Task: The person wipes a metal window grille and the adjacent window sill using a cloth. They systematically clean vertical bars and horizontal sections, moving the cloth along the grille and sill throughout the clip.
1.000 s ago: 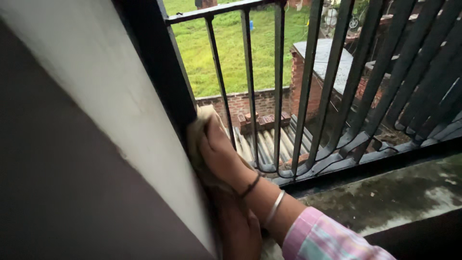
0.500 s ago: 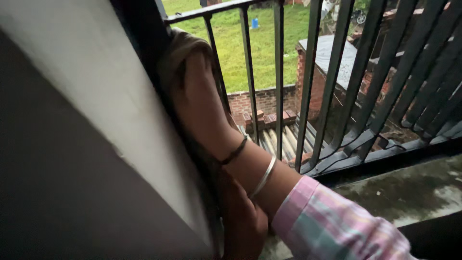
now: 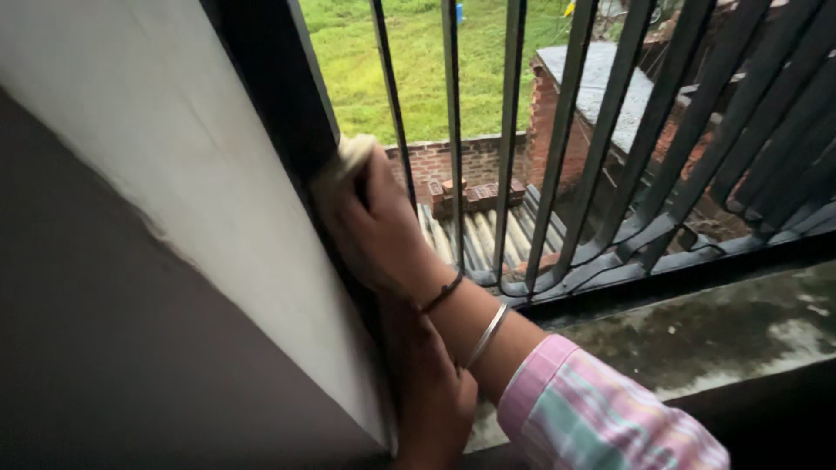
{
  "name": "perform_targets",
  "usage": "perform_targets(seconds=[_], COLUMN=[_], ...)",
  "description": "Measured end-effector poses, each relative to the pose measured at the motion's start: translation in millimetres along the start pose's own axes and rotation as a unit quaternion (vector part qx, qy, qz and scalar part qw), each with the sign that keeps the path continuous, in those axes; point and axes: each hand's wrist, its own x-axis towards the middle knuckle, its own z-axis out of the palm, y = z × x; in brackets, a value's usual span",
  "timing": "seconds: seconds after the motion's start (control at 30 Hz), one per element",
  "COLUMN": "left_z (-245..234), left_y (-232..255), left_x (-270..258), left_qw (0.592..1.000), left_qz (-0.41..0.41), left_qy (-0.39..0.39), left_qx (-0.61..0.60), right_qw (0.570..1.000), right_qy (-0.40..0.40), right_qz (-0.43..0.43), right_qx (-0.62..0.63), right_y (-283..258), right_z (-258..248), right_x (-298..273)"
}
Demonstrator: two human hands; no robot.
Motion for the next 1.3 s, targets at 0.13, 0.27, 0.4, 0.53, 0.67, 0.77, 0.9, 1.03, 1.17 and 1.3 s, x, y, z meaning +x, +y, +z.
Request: perform_targets(seconds=[0.13,0.27,0.4,0.53,0.67,0.77,0.9,1.03,1.17,1.3], left_z=[0.6,2.1,8.3,10.6,19.4,36.0,42.6,49.5,56.7,60.7], left_y=[1.8,0.3,-2.0,-12.2,-15.4,-3.7,17.6,34.4,47.9,63.4], left_x=[-8.1,-19.4,-31.0,-47.1,-63.3,-72.0,-74.5,-48.3,-12.8,31.4], left_qw=[0.996,0.997,0.982,0.969,0.958,0.944,0.969,0.97,0.99,0.961], left_qz=[-0.055,-0.036,-0.101,-0.129,-0.045,0.037,0.124,0.049,-0.006,-0.05], left_qy=[-0.075,-0.064,-0.153,-0.209,-0.275,-0.309,-0.2,-0.231,-0.142,-0.272], left_qx=[0.001,-0.038,-0.044,0.039,0.073,0.108,0.08,0.064,-0.016,0.022], right_qw=[0.999,0.993,0.993,0.981,0.937,0.88,0.933,0.942,0.955,0.954], right_qy=[-0.037,-0.061,-0.084,-0.141,-0.178,-0.218,-0.125,-0.049,0.026,0.112], right_qz=[0.024,0.102,-0.012,0.095,0.065,0.138,0.12,0.201,0.102,0.055], right_qx=[0.014,-0.026,-0.081,-0.09,-0.294,-0.399,-0.314,-0.265,-0.276,-0.274], right_y=[14.0,28.8,35.4,31.8,24.8,33.2,23.0,-11.1,-49.9,-80.1], right_z=[-2.7,-1.9,-7.8,-25.2,-64.6,-100.9,-160.3,-198.5,-228.0,-250.2], right_x=[-31.0,-60.3,-80.0,-107.2,-163.3,-191.8,-211.7,-200.5,-165.1,-119.6])
